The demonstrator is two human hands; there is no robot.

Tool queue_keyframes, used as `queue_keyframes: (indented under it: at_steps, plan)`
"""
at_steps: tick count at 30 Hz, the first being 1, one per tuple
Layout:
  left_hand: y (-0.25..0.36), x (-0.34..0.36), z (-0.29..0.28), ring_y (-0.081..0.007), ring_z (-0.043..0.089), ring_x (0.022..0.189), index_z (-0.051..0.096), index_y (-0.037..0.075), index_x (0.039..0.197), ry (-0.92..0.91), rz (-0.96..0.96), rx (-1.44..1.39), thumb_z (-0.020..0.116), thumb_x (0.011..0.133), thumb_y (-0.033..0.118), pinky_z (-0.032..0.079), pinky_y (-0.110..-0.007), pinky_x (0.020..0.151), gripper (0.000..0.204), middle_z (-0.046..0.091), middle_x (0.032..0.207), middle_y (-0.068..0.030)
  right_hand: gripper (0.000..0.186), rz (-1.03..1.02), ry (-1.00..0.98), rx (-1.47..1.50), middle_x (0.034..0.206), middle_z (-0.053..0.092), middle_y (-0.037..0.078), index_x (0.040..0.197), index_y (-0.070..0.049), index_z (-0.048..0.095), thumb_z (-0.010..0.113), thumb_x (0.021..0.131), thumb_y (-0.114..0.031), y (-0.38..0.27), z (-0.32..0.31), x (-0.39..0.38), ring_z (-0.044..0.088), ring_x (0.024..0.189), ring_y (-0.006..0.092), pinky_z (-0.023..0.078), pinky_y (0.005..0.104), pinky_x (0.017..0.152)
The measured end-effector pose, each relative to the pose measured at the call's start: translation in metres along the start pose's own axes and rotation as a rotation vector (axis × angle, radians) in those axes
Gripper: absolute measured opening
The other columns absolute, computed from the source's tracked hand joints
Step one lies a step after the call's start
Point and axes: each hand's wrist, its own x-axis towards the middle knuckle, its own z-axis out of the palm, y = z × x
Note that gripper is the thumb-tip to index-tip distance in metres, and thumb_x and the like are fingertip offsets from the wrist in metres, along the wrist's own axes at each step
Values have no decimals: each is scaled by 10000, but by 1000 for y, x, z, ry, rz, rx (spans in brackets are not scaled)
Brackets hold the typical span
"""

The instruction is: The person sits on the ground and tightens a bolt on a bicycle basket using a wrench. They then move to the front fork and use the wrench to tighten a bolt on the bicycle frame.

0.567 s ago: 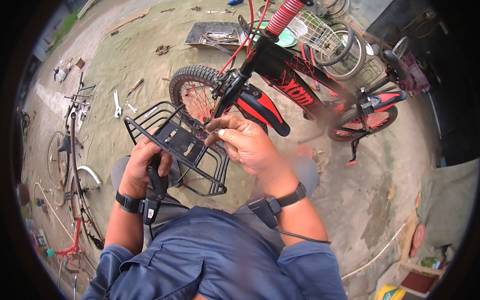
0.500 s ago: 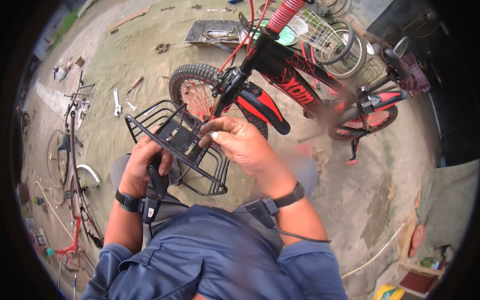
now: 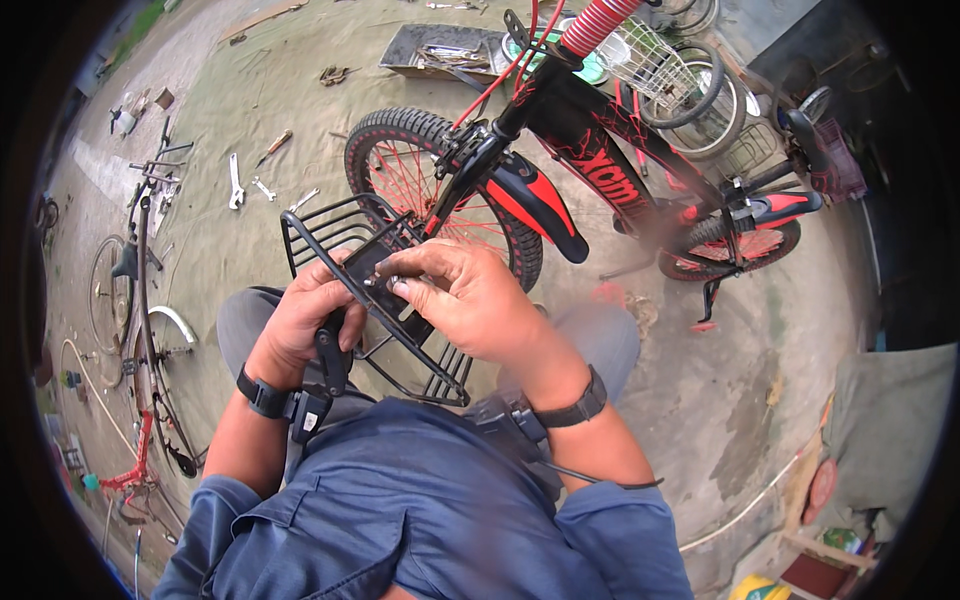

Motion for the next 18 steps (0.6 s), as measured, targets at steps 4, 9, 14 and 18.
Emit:
queue_keyframes:
  at_steps: [4, 9, 14, 18]
  plan:
    - [-3, -1, 3, -112, 534, 461, 614, 58, 1104, 26, -24, 27, 557, 1023, 141, 389, -232, 450, 129, 597, 635, -28, 182, 0, 37, -68, 1062, 678, 55, 1138, 43, 686, 644, 962, 23, -1, 3, -4, 649, 995, 126, 532, 281, 882]
    - [-4, -1, 4, -102, 529, 465, 621, 69, 1100, 17, -36, 62, 556, 1032, 158, 375, -227, 470, 129, 583, 607, -16, 180, -93, 16, -353, 1038, 667, 75, 1091, 42, 697, 659, 917, 67, 1, 1, -4, 643, 954, 131, 525, 271, 841]
    - [-6, -2, 5, -98, 531, 476, 637, 87, 1081, 11, -41, 90, 569, 1043, 186, 365, -226, 483, 126, 580, 611, -6, 194, -174, 38, -445, 1015, 666, 95, 1058, 26, 721, 685, 878, 87, 2, 5, -3, 645, 923, 151, 523, 276, 807]
    - [-8, -2, 5, -121, 534, 458, 616, 75, 1062, 11, -20, 76, 606, 1024, 195, 383, -241, 450, 127, 590, 613, -34, 162, -240, 84, -496, 928, 677, 113, 1012, -7, 728, 725, 852, 21, 2, 9, -2, 672, 838, 225, 534, 321, 740]
